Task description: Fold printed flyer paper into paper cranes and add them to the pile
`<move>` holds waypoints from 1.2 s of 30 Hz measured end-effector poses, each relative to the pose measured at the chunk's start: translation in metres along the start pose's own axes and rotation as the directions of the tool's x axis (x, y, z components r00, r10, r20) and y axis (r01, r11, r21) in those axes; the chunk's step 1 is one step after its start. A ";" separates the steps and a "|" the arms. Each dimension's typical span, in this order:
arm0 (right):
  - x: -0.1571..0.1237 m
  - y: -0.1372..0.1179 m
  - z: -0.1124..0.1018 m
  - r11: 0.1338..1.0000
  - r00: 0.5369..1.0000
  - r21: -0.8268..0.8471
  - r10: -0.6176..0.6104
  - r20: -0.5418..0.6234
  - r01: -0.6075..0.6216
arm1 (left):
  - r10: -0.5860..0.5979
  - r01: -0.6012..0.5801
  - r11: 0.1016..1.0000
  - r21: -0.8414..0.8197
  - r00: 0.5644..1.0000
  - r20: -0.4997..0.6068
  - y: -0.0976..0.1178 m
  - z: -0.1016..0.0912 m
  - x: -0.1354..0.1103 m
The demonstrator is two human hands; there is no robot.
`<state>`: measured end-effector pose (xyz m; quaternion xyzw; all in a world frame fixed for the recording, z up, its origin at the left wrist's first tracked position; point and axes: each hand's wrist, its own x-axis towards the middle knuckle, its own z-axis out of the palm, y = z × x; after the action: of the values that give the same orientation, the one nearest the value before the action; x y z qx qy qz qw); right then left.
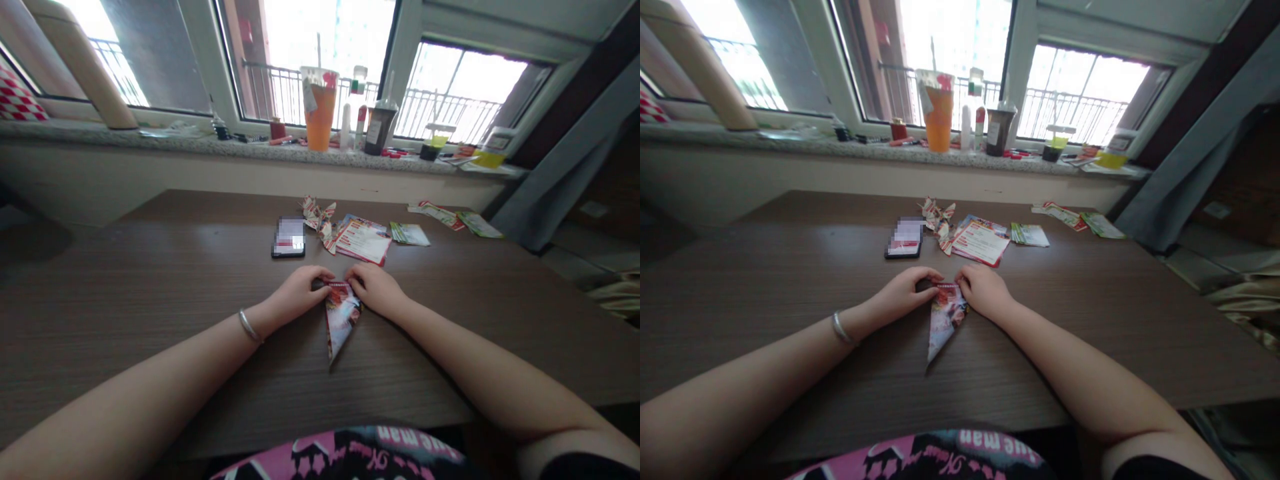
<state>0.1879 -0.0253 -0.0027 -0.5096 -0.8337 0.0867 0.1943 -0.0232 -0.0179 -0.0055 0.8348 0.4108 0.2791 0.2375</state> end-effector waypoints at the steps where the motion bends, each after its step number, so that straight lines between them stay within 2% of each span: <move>1: 0.000 -0.001 0.000 1.000 1.000 -0.002 -0.001 -0.004 0.001 | -0.010 0.010 1.000 0.005 1.000 -0.007 0.000 0.000 0.000; 10: -0.001 -0.010 0.000 0.999 1.000 -0.036 -0.003 -0.023 0.002 | -0.068 0.076 0.993 0.092 0.994 -0.085 0.002 0.003 0.001; 15: -0.002 -0.011 0.000 0.999 0.999 -0.023 -0.027 -0.025 0.026 | -0.129 0.129 0.992 -0.005 0.989 -0.068 0.006 0.002 0.000; 18: -0.001 -0.011 0.000 0.997 0.996 0.018 -0.080 -0.028 0.081 | -0.138 0.134 0.988 -0.076 0.989 -0.053 0.008 0.001 -0.002; 22: 0.001 -0.009 0.000 0.983 0.989 0.105 -0.148 -0.026 0.150 | -0.133 0.119 0.981 -0.152 0.987 -0.089 0.011 -0.001 -0.003; 25: 0.001 -0.009 -0.001 0.971 0.993 0.207 -0.112 -0.040 0.118 | -0.128 0.102 0.973 -0.208 0.985 -0.117 0.014 -0.004 -0.004; 32: 0.001 -0.010 -0.001 0.915 0.996 0.398 0.087 -0.028 -0.069 | -0.140 0.084 0.942 -0.323 0.978 -0.154 0.012 -0.005 -0.007; 36: 0.001 -0.008 0.002 0.866 0.990 0.489 0.138 -0.037 -0.103 | -0.136 0.074 0.927 -0.368 0.980 -0.144 0.014 -0.004 -0.008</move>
<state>0.1806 -0.0279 -0.0018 -0.4983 -0.7442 0.2871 0.3398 -0.0223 -0.0318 0.0041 0.7275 0.4152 0.4053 0.3661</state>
